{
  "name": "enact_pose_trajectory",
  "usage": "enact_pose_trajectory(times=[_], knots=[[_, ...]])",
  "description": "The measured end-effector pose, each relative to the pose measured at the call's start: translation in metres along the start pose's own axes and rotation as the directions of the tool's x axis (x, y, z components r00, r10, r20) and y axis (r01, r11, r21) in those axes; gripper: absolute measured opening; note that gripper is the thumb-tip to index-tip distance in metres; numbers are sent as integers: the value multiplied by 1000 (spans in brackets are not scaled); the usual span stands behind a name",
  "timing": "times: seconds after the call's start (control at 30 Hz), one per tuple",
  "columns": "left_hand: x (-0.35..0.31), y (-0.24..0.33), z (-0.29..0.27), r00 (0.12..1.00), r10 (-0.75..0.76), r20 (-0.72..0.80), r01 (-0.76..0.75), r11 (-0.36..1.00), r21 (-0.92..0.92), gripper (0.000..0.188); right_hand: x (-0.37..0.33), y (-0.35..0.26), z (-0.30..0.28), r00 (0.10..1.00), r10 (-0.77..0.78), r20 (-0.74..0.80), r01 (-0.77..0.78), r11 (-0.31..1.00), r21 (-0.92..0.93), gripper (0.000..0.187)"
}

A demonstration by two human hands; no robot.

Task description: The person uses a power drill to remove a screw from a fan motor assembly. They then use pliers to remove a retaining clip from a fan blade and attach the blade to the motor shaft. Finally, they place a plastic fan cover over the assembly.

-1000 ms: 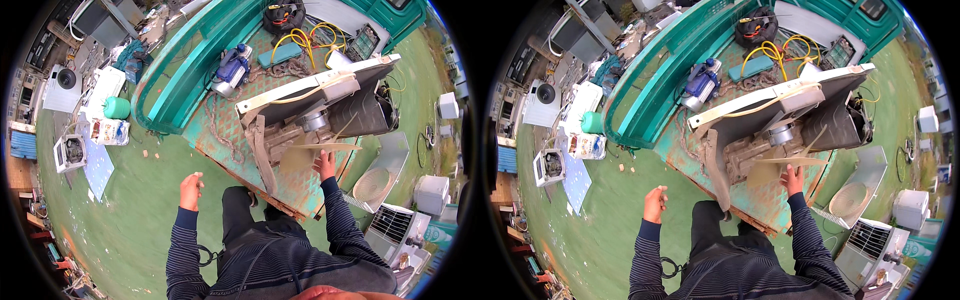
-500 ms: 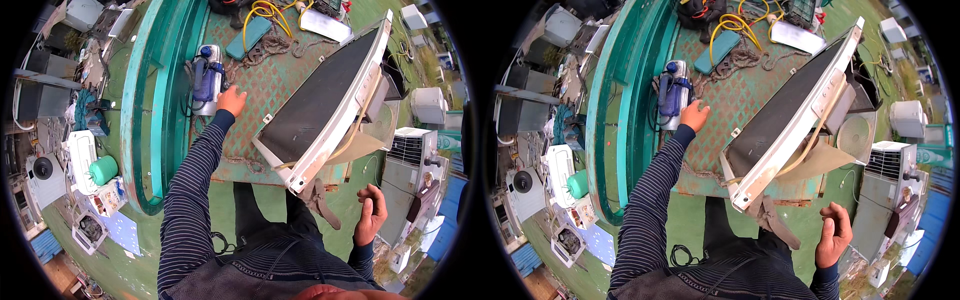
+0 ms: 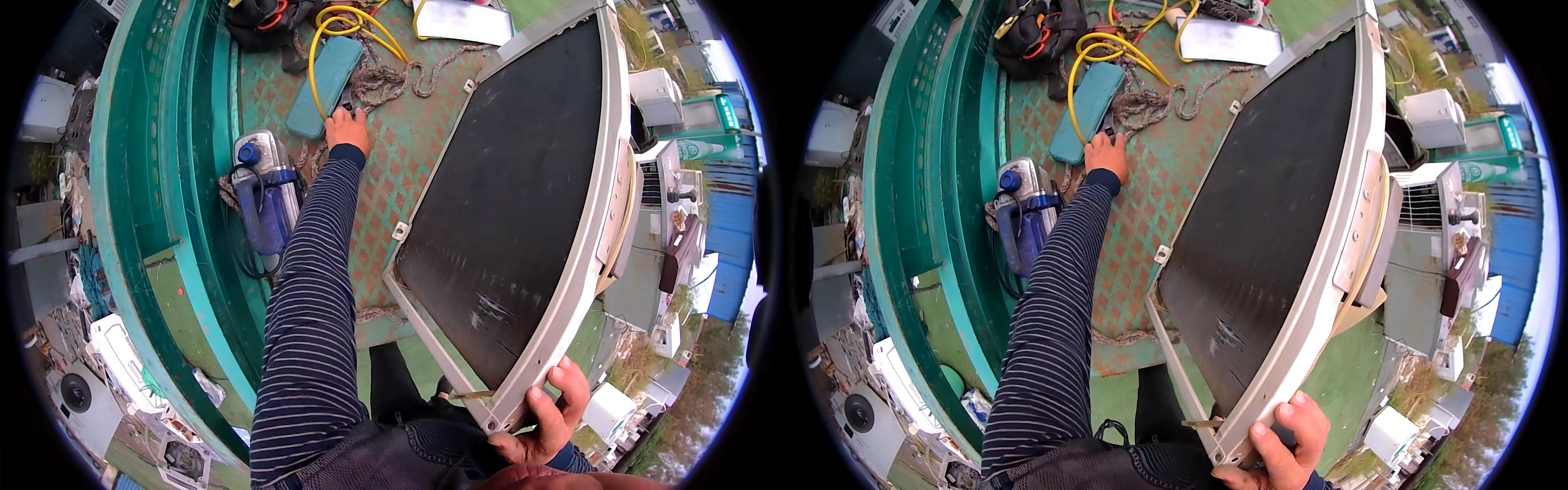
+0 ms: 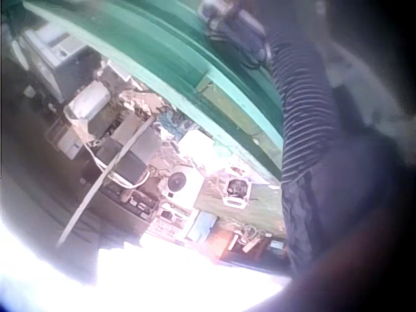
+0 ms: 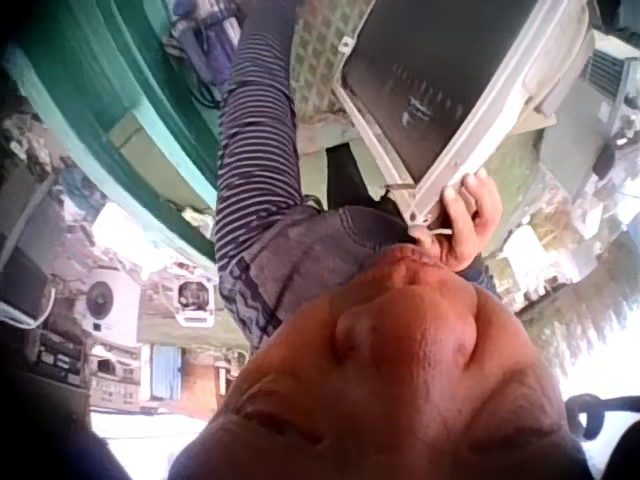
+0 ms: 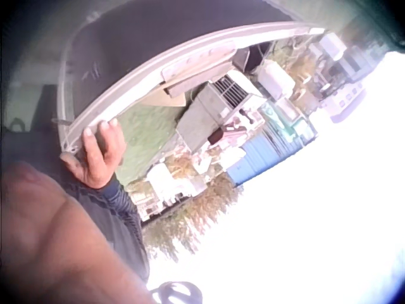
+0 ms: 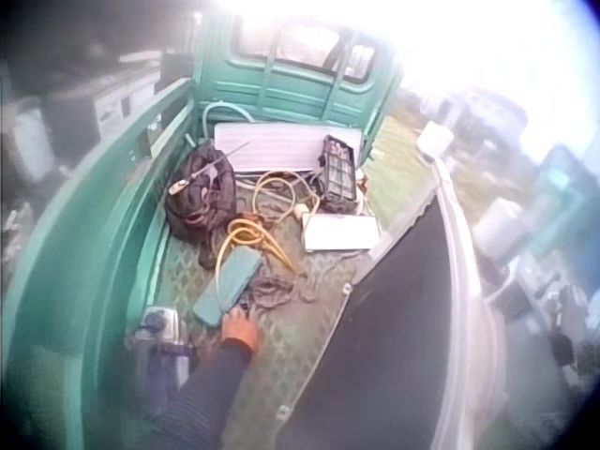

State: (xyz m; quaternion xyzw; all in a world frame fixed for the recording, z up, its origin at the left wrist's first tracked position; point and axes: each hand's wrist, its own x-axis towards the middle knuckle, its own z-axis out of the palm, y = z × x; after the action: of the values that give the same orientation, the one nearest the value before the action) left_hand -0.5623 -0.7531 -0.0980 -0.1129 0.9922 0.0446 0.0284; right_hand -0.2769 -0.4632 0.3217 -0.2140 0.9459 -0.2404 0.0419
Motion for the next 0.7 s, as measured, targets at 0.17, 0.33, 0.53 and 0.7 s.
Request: enact_pose_trajectory(times=[0.17, 0.33, 0.53, 0.7], knots=[[30, 8, 16, 989, -19, 143, -2, 989, 147, 47, -1, -7, 13, 982, 133, -135, -125, 990, 68, 63], [39, 21, 5, 950, -196, 241, 161, 974, 159, 43, 9, 10, 13, 977, -15, -212, 44, 990, 134, 39], [17, 16, 0, 992, -62, 108, 56, 997, 57, 29, 7, 12, 9, 992, -21, -126, 38, 990, 135, 70], [-37, 30, -31, 992, -58, 111, 100, 900, -424, 40, 20, 21, 4, 989, -113, -100, 130, 975, 182, 64]])
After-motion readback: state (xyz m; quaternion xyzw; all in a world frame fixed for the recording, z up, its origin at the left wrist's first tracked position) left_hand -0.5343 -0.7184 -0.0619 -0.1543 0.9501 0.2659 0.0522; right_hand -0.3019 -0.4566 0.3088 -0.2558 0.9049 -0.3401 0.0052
